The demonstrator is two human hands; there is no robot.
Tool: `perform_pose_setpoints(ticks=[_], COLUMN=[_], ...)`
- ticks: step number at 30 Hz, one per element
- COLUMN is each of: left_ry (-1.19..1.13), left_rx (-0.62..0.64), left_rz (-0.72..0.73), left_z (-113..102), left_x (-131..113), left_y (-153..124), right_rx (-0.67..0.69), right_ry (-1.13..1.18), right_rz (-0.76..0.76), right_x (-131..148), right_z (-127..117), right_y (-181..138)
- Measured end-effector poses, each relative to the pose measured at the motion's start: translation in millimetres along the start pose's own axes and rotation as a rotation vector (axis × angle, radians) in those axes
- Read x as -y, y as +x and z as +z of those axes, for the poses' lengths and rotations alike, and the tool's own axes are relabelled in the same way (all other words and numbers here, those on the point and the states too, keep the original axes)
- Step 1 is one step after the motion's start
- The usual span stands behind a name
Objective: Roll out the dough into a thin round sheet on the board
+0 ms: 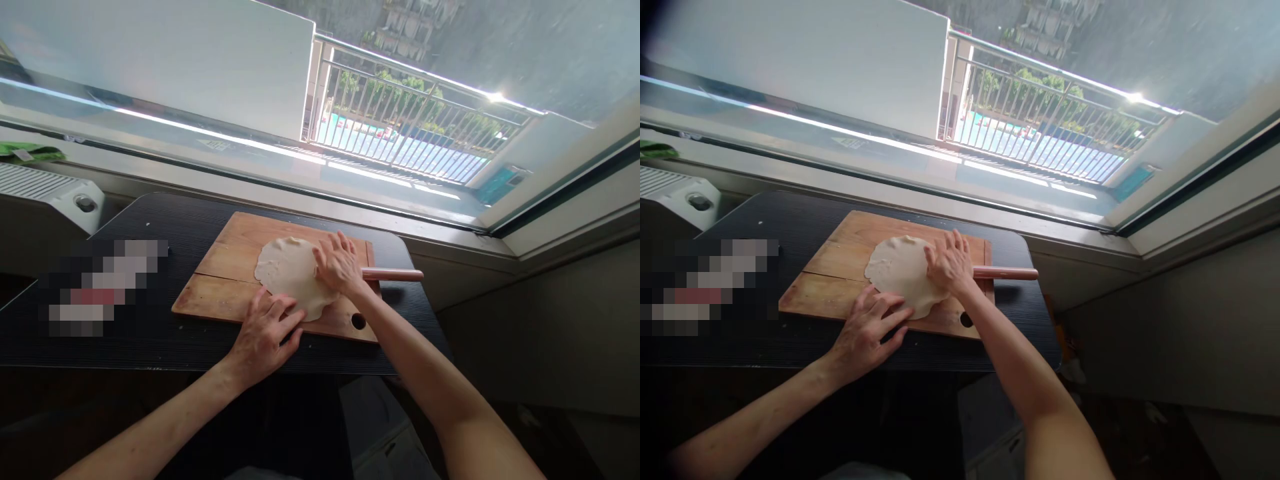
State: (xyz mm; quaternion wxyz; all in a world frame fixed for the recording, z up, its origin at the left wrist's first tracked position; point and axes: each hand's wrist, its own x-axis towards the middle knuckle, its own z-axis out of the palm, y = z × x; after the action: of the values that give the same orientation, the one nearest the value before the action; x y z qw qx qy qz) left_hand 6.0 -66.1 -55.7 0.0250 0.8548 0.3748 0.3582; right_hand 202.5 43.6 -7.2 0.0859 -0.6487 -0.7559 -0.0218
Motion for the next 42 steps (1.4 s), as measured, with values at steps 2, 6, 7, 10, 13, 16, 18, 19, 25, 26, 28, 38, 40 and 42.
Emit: perform_pose_setpoints(ticks=[2, 6, 7, 10, 13, 16, 18, 19, 25, 26, 28, 38, 40, 42], left_ry=[0.003, -0.004, -0.011, -0.030, -0.017, 0.003, 0.005, 0.001, -0.026, -0.021, -0.014, -0.030, -0.018, -0.010], left_rx=[0.005, -0.001, 0.001, 0.013, 0.018, 0.022, 0.018, 0.015, 0.023, 0.023, 0.024, 0.029, 0.034, 0.041], left_rz=[0.002, 0.000, 0.000, -0.001, -0.007, 0.001, -0.002, -0.007, -0.007, -0.008, -0.014, -0.015, -0.011, -0.010], left_z=[-0.1, -0.7, -0.8, -0.9, -0.8, -0.7, -0.9, -1.0, -2.4, -2.4, -2.4, -3.0, -3.4, -3.4], left_x=[0.2, 0.2, 0.1, -0.1, 0.3, 0.5, 0.4, 0.2, -0.7, -0.8, -1.0, -1.3, -0.8, -0.3], left_y=[0.1, 0.9, 1.1, 1.5, 1.3, 0.6, 0.3, 0.3, 2.0, 2.1, 2.0, 2.0, 1.8, 1.1], right_rx=[0.017, 0.074, 0.099, 0.067, 0.051, 0.069, 0.108, 0.135, 0.119, 0.125, 0.133, 0.034, 0.022, 0.036], right_ry=[0.022, 0.047, 0.050, 0.021, 0.008, 0.031, 0.055, 0.067, 0.061, 0.072, 0.090, 0.073, 0.103, 0.109], right_rz=[0.079, 0.074, 0.019, -0.101, -0.038, 0.095, 0.137, 0.123, 0.015, 0.059, 0.153, 0.047, 0.162, 0.264], right_x=[-1.0, -0.5, 0.2, 1.4, -1.1, -3.4, -2.6, -1.4, 2.9, 1.5, -1.3, 7.2, 1.7, -3.6], right_z=[-0.2, -2.6, -2.4, -0.4, 1.0, 0.2, -2.0, -2.9, -1.0, -0.6, -0.8, 2.3, 5.0, 6.6], right_y=[33.0, 32.7, 17.8, -17.2, 6.8, 55.4, 61.9, 54.5, 11.6, 22.5, 49.6, 18.9, 50.4, 80.2])
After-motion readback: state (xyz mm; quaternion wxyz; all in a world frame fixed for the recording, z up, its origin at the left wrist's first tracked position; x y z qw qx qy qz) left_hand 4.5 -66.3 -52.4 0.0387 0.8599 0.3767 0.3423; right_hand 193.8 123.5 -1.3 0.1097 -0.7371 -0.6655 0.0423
